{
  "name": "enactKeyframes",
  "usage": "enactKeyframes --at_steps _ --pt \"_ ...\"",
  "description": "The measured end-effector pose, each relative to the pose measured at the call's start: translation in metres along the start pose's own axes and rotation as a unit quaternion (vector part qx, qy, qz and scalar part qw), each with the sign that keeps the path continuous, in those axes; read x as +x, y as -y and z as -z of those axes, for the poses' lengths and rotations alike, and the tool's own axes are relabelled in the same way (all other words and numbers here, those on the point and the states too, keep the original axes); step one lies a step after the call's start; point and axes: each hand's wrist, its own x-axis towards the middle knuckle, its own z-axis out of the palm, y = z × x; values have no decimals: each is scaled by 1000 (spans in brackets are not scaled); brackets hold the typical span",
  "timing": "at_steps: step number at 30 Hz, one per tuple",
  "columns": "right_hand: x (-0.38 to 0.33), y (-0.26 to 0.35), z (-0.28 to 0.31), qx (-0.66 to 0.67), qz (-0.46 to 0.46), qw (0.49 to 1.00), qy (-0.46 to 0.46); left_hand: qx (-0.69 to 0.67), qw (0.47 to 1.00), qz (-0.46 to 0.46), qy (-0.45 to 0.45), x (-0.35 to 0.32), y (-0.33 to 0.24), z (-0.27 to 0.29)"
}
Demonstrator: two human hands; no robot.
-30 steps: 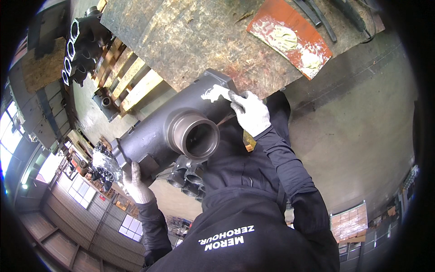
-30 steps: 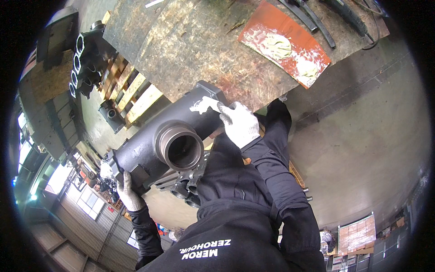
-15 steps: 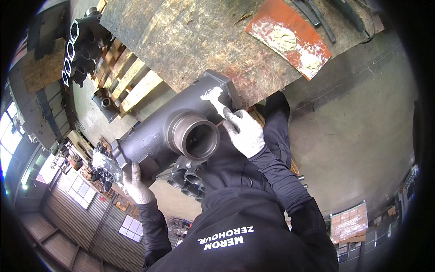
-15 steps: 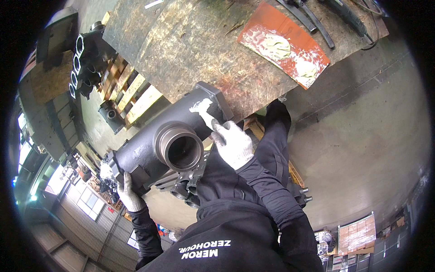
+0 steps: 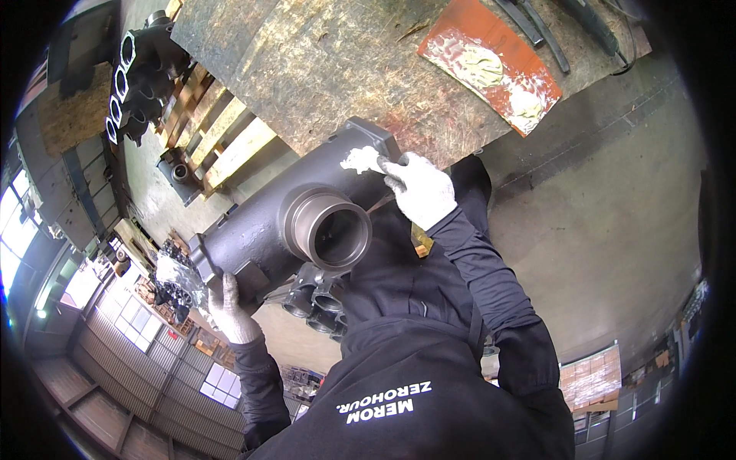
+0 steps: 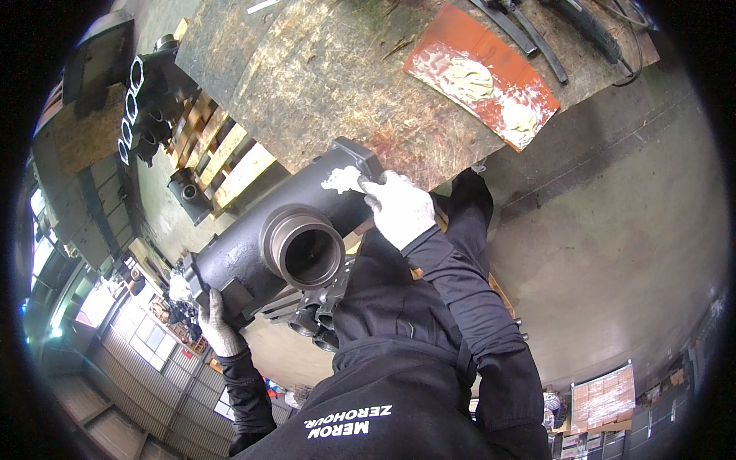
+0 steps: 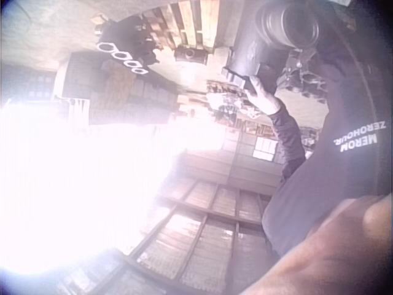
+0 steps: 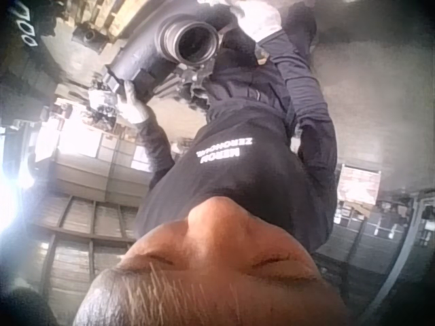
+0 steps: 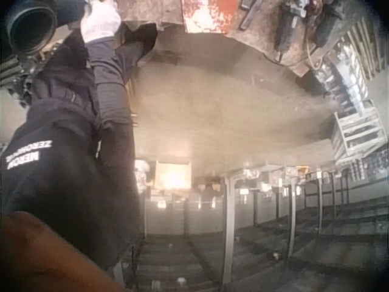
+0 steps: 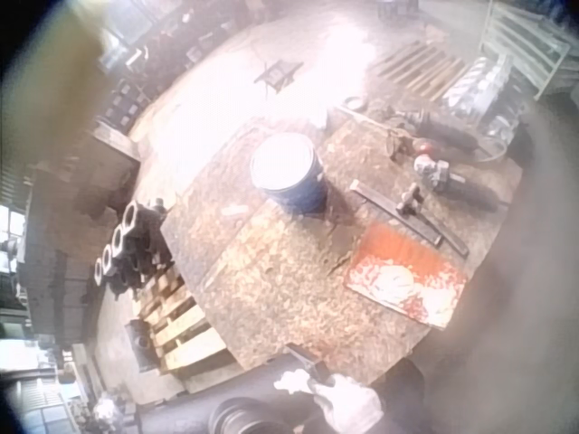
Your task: The person picks up a black metal exhaust manifold from a pallet and places it on a workbench. Using a small metal spatula, they scoop a white paste from a container and apply it to several areas on the manifold surface, rotating the part to reach different sides.
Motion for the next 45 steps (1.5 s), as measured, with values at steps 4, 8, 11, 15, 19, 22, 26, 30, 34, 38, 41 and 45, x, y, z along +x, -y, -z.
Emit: enactKeyframes --at_steps 4,8,11,15,19,22,26,30,34,38,41,45 --pt "-1 -1 6 -56 -18 998 -15 3 1000 -5 3 1 1 1" --pt "-1 2 1 -4 -7 999 -41 -11 1000 21 -2 1 1 2" --pt "-3 5 1 -1 1 999 -48 -10 1000 8 7 1 1 1" --pt "-12 2 10 -82 -32 995 -49 -7 1000 14 3 -1 -2 0" --pt "-20 3 7 -47 -29 997 -58 -10 1000 5 7 -3 -7 -4" --pt "-26 4 -8 -15 -28 998 -58 -2 1000 2 7 -4 -10 -6" --pt "-51 3 -18 40 -55 995 -76 -6 1000 5 18 -4 -10 -4" --pt "-54 1 -24 43 -48 991 -118 5 1000 16 16 -1 -5 -1" --pt "-44 5 -37 38 -36 994 -98 3 1000 4 9 1 -3 -2" --pt "-63 7 -37 72 -83 991 -81 -15 1000 9 3 -2 -6 -4" --pt "-64 0 -35 94 -73 987 -110 -6 1000 12 6 -3 -7 -4" --pt "-51 -1 -38 81 -69 988 -111 26 1000 -4 2 0 -6 -2"
